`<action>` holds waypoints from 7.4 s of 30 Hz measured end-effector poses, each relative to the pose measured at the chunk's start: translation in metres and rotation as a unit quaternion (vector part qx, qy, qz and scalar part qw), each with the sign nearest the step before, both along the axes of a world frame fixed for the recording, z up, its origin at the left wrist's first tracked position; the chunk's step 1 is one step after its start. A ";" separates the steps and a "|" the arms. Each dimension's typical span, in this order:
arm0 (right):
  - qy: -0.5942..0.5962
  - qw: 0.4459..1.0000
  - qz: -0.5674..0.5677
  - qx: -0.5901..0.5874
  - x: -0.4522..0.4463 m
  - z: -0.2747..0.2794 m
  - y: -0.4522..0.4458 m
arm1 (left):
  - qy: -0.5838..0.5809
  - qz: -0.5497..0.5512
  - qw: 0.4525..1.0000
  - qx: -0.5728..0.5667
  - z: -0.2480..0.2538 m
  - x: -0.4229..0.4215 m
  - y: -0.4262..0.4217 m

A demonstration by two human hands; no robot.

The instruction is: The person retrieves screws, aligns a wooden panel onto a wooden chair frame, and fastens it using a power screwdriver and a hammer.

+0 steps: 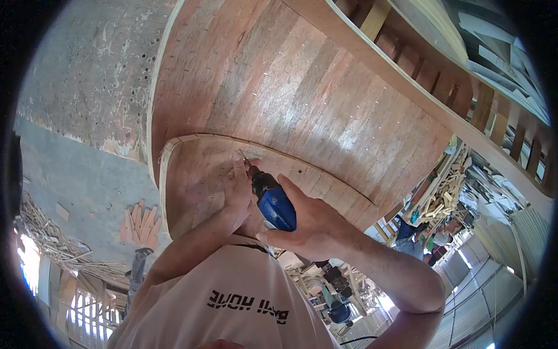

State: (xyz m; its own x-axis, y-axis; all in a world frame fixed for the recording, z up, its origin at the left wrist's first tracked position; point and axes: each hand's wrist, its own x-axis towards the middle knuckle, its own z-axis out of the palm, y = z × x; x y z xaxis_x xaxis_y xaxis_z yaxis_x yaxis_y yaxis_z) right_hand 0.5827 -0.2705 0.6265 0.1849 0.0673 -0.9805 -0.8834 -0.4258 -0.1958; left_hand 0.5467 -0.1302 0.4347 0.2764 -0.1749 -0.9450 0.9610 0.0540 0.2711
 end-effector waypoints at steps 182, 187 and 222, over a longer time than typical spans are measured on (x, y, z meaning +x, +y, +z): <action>-0.259 0.829 -0.265 -0.419 -0.131 -0.139 0.019 | -0.396 -0.296 0.868 -0.035 0.053 0.132 0.139; -0.224 0.798 -0.049 -0.557 -0.108 -0.126 0.029 | -0.411 -0.329 0.850 0.002 0.049 0.134 0.144; -0.387 0.855 0.083 -0.336 -0.070 -0.173 0.108 | -0.349 -0.385 0.852 0.066 0.051 0.117 0.189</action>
State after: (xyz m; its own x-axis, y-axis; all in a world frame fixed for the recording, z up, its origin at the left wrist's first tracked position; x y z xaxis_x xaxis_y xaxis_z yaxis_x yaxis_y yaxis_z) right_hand 0.5124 -0.1621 0.4533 0.8382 -0.3746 -0.3964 -0.5163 -0.7792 -0.3553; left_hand 0.6640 0.0585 0.4859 0.6307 -0.4640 -0.6221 0.2994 -0.5941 0.7466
